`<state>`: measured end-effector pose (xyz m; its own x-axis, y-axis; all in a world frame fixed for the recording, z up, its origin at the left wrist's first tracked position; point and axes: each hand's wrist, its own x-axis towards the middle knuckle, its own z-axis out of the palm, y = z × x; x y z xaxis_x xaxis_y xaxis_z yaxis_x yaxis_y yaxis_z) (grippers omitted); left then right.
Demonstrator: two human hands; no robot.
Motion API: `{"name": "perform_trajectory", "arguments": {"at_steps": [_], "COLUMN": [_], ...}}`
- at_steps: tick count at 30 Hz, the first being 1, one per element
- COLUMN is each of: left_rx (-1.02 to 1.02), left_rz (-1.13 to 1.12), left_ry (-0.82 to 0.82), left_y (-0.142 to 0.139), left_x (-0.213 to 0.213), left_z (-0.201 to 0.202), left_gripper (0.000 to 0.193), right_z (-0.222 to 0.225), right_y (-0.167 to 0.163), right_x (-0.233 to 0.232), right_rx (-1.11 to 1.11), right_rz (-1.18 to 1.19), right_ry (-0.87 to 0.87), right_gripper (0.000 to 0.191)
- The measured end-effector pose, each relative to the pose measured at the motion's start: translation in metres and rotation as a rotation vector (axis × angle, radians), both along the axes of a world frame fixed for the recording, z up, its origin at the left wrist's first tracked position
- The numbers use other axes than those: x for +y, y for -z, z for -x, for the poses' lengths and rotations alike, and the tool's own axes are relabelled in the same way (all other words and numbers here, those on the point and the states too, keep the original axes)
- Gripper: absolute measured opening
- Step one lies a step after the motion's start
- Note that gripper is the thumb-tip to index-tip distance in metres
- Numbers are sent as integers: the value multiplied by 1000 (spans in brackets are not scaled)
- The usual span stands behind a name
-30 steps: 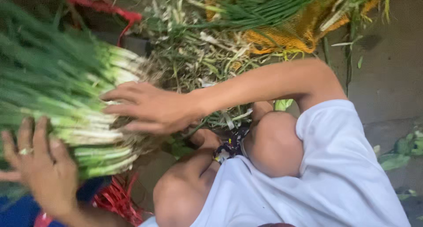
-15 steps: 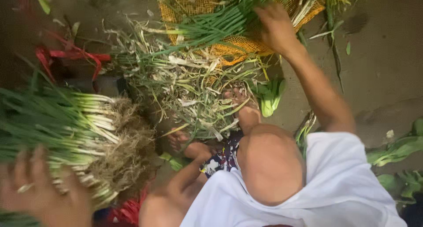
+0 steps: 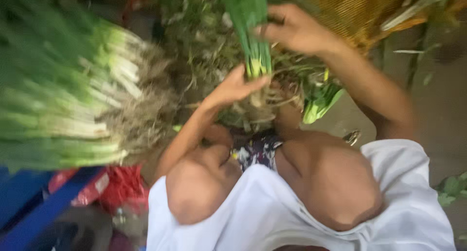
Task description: The person sits on the ground trimming and stripping outer leaves and roots from scallions, gathering the cleaned stalks into a bunch, and tying the bunch with a red rubber band. They set the finished tied bunch aside with other completed bunches.
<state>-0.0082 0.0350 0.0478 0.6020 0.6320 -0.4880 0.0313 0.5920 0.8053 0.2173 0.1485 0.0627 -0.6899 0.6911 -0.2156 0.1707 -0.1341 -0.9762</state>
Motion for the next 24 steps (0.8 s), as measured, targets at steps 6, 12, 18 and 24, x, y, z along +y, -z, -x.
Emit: {"name": "perform_trajectory", "arguments": {"at_steps": [6, 12, 18, 24], "left_rx": [-264, -278, -102, -113], "left_rz": [327, 363, 315, 394], "left_ry": [-397, -427, -273, -369], "left_y": [44, 57, 54, 60], "left_x": [8, 6, 0, 1], "left_z": [2, -8, -18, -12], "left_gripper": [62, 79, 89, 84], "right_z": [-2, -5, 24, 39], "right_y": [24, 23, 29, 49], "right_x": [-40, -105, -98, -97], "right_rx": [-208, -248, -303, -103], "right_rz": [-215, -158, -487, -103], "right_ry": [486, 444, 446, 614], "right_gripper": [40, 28, 38, 18]}}
